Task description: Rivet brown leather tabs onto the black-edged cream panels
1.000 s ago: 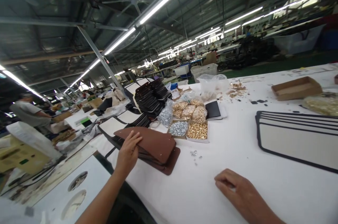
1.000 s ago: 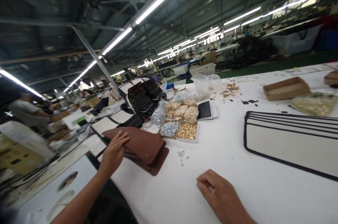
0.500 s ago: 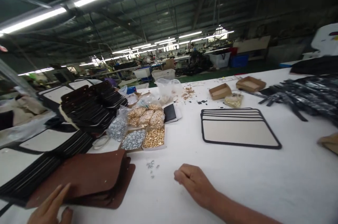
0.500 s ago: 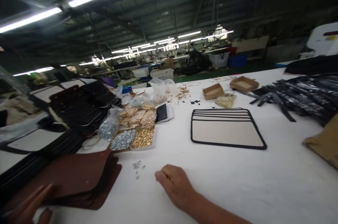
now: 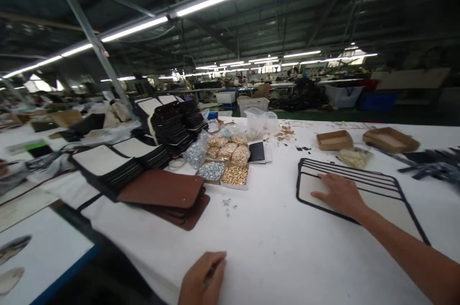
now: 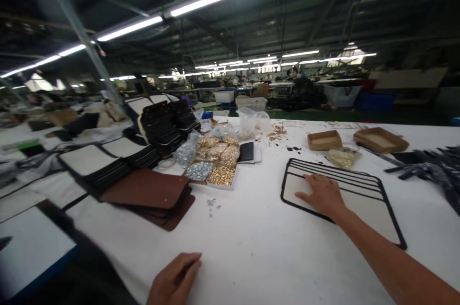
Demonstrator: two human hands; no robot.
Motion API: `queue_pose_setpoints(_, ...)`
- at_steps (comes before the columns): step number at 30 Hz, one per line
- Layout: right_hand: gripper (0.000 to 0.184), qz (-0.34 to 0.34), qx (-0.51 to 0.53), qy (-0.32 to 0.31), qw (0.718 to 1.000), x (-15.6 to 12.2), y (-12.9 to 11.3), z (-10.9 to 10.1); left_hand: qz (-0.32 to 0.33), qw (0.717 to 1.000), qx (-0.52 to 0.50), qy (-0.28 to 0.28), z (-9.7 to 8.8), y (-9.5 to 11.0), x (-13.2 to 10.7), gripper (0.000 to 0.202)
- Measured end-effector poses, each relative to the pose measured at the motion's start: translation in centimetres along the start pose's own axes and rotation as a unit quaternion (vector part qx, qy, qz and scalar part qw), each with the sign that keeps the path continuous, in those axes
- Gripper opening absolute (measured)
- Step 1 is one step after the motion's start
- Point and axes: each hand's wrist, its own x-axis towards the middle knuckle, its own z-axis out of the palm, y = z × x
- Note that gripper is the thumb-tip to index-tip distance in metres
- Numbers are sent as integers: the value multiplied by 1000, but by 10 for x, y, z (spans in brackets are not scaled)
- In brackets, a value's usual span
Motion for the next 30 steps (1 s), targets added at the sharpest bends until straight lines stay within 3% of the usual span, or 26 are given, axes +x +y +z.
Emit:
queue_pose_setpoints(2, 67, -7, 10, -6, 1000, -7, -7, 1, -54, 998, -10, 16, 5, 7, -1, 18)
queue_pose_setpoints(5, 50, -46, 70, -43, 996, -27, -40, 2, -111, 993, -37, 17, 4, 11, -3, 24)
queue_pose_setpoints(11, 29, -216, 214, -153, 940, -85, -164, 20, -131, 989, -75, 5, -2, 21, -1, 30)
queue_pose_setpoints(15, 25, -221, 225, -140, 939, -81, -219, 47, -137, 988, -63, 11, 2, 21, -2, 34)
queue_pose_setpoints(22, 22, -191, 166, -145, 957, -58, -235, 92, -187, 980, -69, -2, 13, 12, -3, 47)
queue_pose_setpoints(30, 19, -193, 146, -138, 960, -59, -238, 101, -217, 969, -101, -58, 12, 11, 6, 62)
